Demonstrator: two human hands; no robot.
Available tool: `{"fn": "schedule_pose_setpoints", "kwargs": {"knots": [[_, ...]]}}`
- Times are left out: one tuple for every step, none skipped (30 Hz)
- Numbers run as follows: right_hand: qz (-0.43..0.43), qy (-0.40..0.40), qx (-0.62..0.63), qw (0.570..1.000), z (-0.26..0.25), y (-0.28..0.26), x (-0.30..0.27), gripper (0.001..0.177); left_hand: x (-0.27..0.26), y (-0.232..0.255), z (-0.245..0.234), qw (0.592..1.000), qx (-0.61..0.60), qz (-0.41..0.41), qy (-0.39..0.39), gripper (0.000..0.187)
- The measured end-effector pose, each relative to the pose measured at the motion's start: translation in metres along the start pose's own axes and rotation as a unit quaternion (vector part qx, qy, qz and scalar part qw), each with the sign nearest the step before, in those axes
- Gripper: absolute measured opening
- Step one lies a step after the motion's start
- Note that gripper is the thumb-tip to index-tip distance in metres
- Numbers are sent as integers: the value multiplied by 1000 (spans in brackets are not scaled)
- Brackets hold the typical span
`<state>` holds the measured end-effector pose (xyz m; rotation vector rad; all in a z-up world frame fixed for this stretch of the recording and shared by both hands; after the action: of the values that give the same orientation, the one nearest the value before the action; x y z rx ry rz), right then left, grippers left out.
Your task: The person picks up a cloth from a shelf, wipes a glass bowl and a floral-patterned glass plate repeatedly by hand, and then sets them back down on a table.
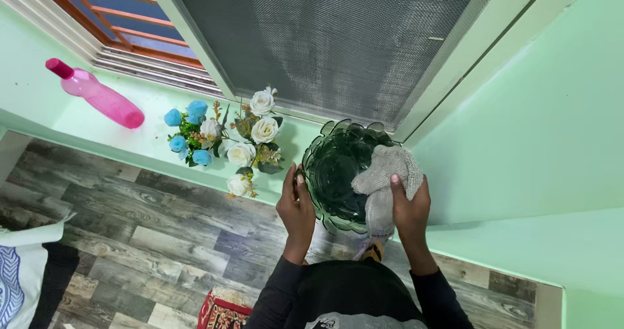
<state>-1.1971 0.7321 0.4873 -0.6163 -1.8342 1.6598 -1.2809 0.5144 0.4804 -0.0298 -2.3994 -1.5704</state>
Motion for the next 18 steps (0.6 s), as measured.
{"fn": "schedule_pose_setpoints", "kwargs": {"knots": [[2, -4, -2, 1000, 4, -8, -1, 42, -3, 2, -2, 1000, 1, -4, 2, 37], [-107, 3, -69, 992, 10, -20, 1, 39, -5, 6, -5, 998, -49, 43, 14, 41], [-215, 10, -133, 967, 17, -32, 2, 37, -8, 12, -10, 991, -98, 91, 25, 47], [-219, 5, -133, 967, 27, -40, 8, 37, -8, 18, -13, 990, -99, 90, 32, 47], [-251, -65, -213, 942, 40, -46, 14, 39, -8, 27, -16, 984, -147, 96, 27, 49], [-274, -132, -294, 906, 49, -48, 14, 42, -13, 34, -21, 976, -194, 98, 16, 53], [-273, -135, -295, 906, 53, -47, 13, 42, -18, 42, -24, 976, -193, 95, 18, 53], [-241, -144, -285, 917, 62, -40, 16, 39, -20, 50, -26, 975, -187, 123, -8, 54], [-208, -152, -275, 926, 69, -31, 17, 36, -22, 58, -29, 971, -180, 151, -34, 56], [-214, -157, -271, 925, 76, -23, 20, 36, -21, 65, -34, 972, -178, 153, -25, 56], [-165, -122, -154, 967, 78, -14, 24, 40, -22, 73, -40, 967, -124, 224, -15, 61], [-105, -84, -39, 990, 75, -2, 22, 44, -26, 82, -46, 955, -70, 288, -12, 66], [-104, -89, -39, 990, 74, 8, 17, 44, -27, 87, -50, 956, -68, 285, -8, 66], [20, -125, 152, 980, 77, 21, 12, 34, -25, 93, -53, 936, -39, 349, 2, 68], [145, -156, 333, 919, 79, 31, 7, 25, -24, 100, -56, 911, -10, 412, 13, 70], [146, -158, 333, 918, 74, 34, 1, 25, -23, 105, -58, 912, -9, 411, 14, 70], [155, -230, 441, 854, 71, 33, -5, 31, -22, 110, -58, 909, -8, 417, -9, 71], [164, -297, 539, 771, 71, 30, -10, 37, -21, 113, -60, 905, -7, 424, -33, 73]]}}
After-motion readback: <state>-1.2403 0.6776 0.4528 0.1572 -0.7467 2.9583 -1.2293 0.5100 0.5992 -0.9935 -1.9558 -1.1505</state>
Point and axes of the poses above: each hand's wrist, its own x-axis towards the middle knuckle, its own z-axis out of the palm, y = z × x, the point moved 2 cm from there along x, towards the middle knuckle, and after that the axes turned 8 degrees about x, right-handed, at the moved point
